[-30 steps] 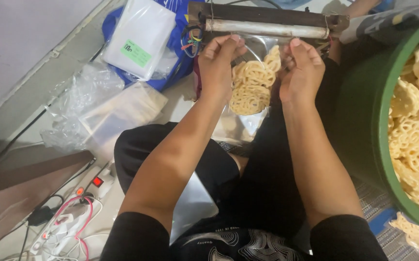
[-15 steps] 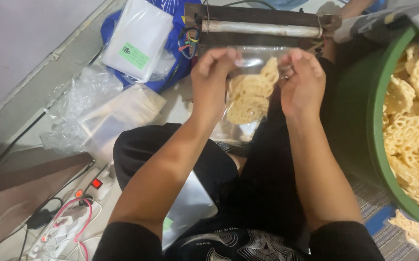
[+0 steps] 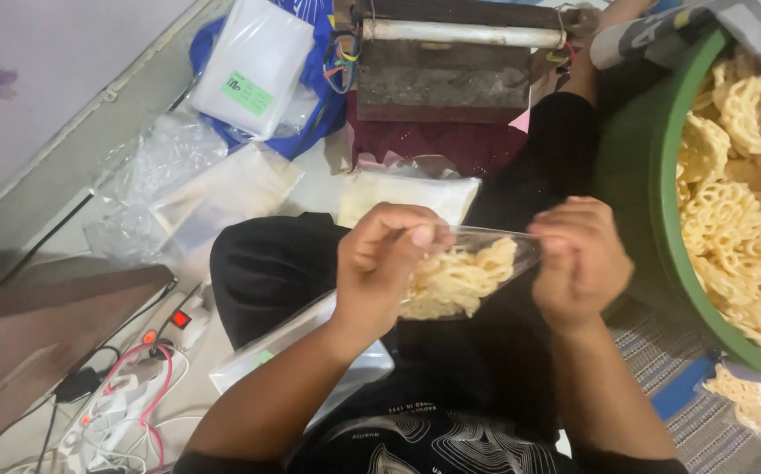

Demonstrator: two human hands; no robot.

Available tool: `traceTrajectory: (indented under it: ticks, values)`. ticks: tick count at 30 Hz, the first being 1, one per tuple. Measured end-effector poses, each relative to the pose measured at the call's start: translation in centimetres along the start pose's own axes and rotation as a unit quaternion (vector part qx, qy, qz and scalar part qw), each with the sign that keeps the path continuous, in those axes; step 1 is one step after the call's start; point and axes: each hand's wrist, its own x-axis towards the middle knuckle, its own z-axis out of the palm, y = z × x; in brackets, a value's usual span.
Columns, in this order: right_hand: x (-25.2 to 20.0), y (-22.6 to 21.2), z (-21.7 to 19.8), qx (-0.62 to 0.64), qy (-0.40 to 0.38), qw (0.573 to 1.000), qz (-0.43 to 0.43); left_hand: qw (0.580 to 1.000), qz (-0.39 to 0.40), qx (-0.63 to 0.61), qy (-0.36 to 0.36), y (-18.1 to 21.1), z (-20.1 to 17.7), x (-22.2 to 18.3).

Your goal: The person sits on a mat and repeatedly places round, lattice-patterned snacks from a green basin into clear plastic bags. They then move each filled bag to a sealing machine to close it and set the sealed package aside.

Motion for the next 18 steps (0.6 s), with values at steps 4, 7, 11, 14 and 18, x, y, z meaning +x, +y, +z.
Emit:
traceTrajectory:
  ticks: [4,7,11,14,18]
  values:
    - [-1.6,-0.7,-1.5,0.138,0.088,0.973,0.162,0.998,0.03,-0.041,0.036,3.2,0.0,-1.2]
    - [-5.8,-2.3,-1.4,0.352,-0.054,0.894,0.273,0.992,0.058,-0.084,0.074,4.9,1.5,-2.5]
    - [-8.6,-4.5,-3.3,0.106,-0.184,0.953,0.218,0.978,-0.082,-0.07,-0.178,7.8,1.3,-3.5]
    - [-7.9,-5.4,-3.7,0.18,-0.199,0.936,0.229,0.964,0.071,0.124,-0.224,7.6,2.3,-5.7]
    - [-6.1,-7.1,-4.2,0.316,-0.221,0.887,0.255,0.921,0.231,0.094,-0.298,9.0,2.8,-6.3]
